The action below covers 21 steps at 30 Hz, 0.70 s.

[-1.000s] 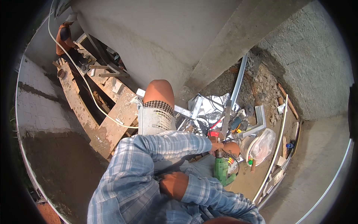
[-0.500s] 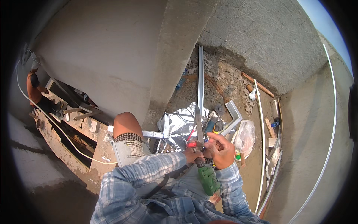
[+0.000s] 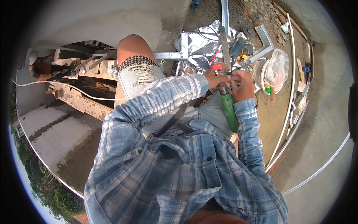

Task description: The person measures and marks a metal frame using a square ruler and a red marker. They then use a green power drill to fasten screws into the frame. The person works on the ground in an outdoor construction area.

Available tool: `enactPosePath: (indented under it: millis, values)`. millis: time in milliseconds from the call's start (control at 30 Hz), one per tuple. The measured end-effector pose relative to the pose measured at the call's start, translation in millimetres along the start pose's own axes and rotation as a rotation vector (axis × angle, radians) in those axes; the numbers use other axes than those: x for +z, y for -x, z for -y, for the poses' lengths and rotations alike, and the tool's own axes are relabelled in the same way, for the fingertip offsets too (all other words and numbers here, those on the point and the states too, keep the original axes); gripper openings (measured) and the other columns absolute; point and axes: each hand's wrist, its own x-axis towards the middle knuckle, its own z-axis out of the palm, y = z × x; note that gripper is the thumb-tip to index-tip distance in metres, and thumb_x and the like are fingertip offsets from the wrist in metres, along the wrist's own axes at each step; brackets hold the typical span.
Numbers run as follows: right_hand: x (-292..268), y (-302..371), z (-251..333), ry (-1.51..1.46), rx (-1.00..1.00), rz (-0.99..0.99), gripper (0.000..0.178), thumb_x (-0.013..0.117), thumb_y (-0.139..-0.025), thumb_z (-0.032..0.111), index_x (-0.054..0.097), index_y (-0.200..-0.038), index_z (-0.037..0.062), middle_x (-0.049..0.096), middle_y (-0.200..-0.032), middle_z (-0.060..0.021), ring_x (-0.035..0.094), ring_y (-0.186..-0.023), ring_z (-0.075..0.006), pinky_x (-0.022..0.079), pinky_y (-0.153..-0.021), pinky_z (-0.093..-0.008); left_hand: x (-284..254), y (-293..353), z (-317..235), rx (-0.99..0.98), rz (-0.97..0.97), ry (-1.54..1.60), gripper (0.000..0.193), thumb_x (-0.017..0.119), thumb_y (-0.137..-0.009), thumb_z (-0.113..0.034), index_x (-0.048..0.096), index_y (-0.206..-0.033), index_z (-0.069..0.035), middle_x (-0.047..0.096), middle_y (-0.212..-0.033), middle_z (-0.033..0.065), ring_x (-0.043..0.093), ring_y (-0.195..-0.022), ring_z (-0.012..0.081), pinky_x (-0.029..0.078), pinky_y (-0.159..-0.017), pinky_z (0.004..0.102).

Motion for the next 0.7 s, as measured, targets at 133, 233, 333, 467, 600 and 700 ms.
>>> enactPosePath:
  millis: [133, 233, 333, 467, 600, 700]
  values:
    - [-19.7, 15.9, -14.0, -0.365, 0.065, 0.169, 0.051, 0.073, -0.077, 0.007, 0.049, -0.122, 0.0058, 0.064, -0.109, -0.0125, 0.058, -0.11, -0.0249, 0.046, -0.093, -0.034, 2.7, 3.3, 0.7, 0.005, -0.069, 0.091, 0.039, 0.056, -0.092, -0.034, 0.061, -0.11, 0.0, 0.067, -0.097, 0.0098, 0.065, -0.088, 0.0185, 0.054, -0.075, 0.0318]
    - [-36.0, 64.5, -37.6, -0.07, -0.009, 0.4, 0.083, 0.084, -0.065, 0.029, 0.041, -0.132, 0.0068, 0.055, -0.12, -0.0165, 0.053, -0.116, -0.0307, 0.047, -0.091, -0.0401, 2.0, 0.4, 0.7, -0.031, -0.056, 0.144, 0.038, 0.056, -0.091, -0.032, 0.061, -0.109, 0.001, 0.068, -0.098, 0.0112, 0.065, -0.088, 0.0185, 0.051, -0.076, 0.0315]
    - [-27.0, 80.3, -10.9, 0.175, 0.041, 0.296, 0.093, 0.086, -0.057, 0.025, 0.038, -0.134, 0.0048, 0.052, -0.124, -0.0193, 0.055, -0.112, -0.0332, 0.045, -0.094, -0.0385, -0.3, 7.0, -11.9, 0.005, -0.153, 0.213, 0.034, 0.058, -0.089, -0.027, 0.061, -0.107, 0.002, 0.067, -0.097, 0.012, 0.066, -0.089, 0.0187, 0.051, -0.077, 0.0305]
    - [-23.4, 88.2, -12.1, 0.039, 0.01, 0.218, 0.084, 0.079, -0.055, 0.018, 0.043, -0.131, 0.0094, 0.054, -0.115, -0.0186, 0.056, -0.104, -0.0356, 0.048, -0.088, -0.0408, -34.5, 11.6, -47.5, 0.272, -0.463, 0.42, 0.028, 0.058, -0.087, -0.019, 0.059, -0.106, 0.002, 0.065, -0.104, 0.0139, 0.062, -0.101, 0.0196, 0.048, -0.09, 0.0292]
    - [-31.7, 85.1, -2.3, -0.059, 0.007, 0.154, 0.086, 0.078, -0.055, 0.018, 0.044, -0.133, 0.0081, 0.055, -0.109, -0.0174, 0.058, -0.097, -0.0345, 0.048, -0.085, -0.0399, -56.7, 22.8, -54.9, 0.269, -0.503, 0.467, 0.032, 0.05, -0.09, -0.017, 0.05, -0.114, 0.005, 0.062, -0.111, 0.0201, 0.062, -0.104, 0.0259, 0.048, -0.093, 0.0325]
    - [-33.6, 78.4, 12.5, -0.08, -0.004, 0.15, 0.087, 0.078, -0.056, 0.021, 0.043, -0.135, 0.0077, 0.056, -0.105, -0.0178, 0.058, -0.095, -0.0342, 0.048, -0.084, -0.0399, -57.0, 25.6, -59.9, 0.271, -0.403, 0.494, 0.027, 0.041, -0.092, -0.01, 0.043, -0.115, 0.004, 0.058, -0.119, 0.0246, 0.06, -0.109, 0.0293, 0.048, -0.095, 0.0343]
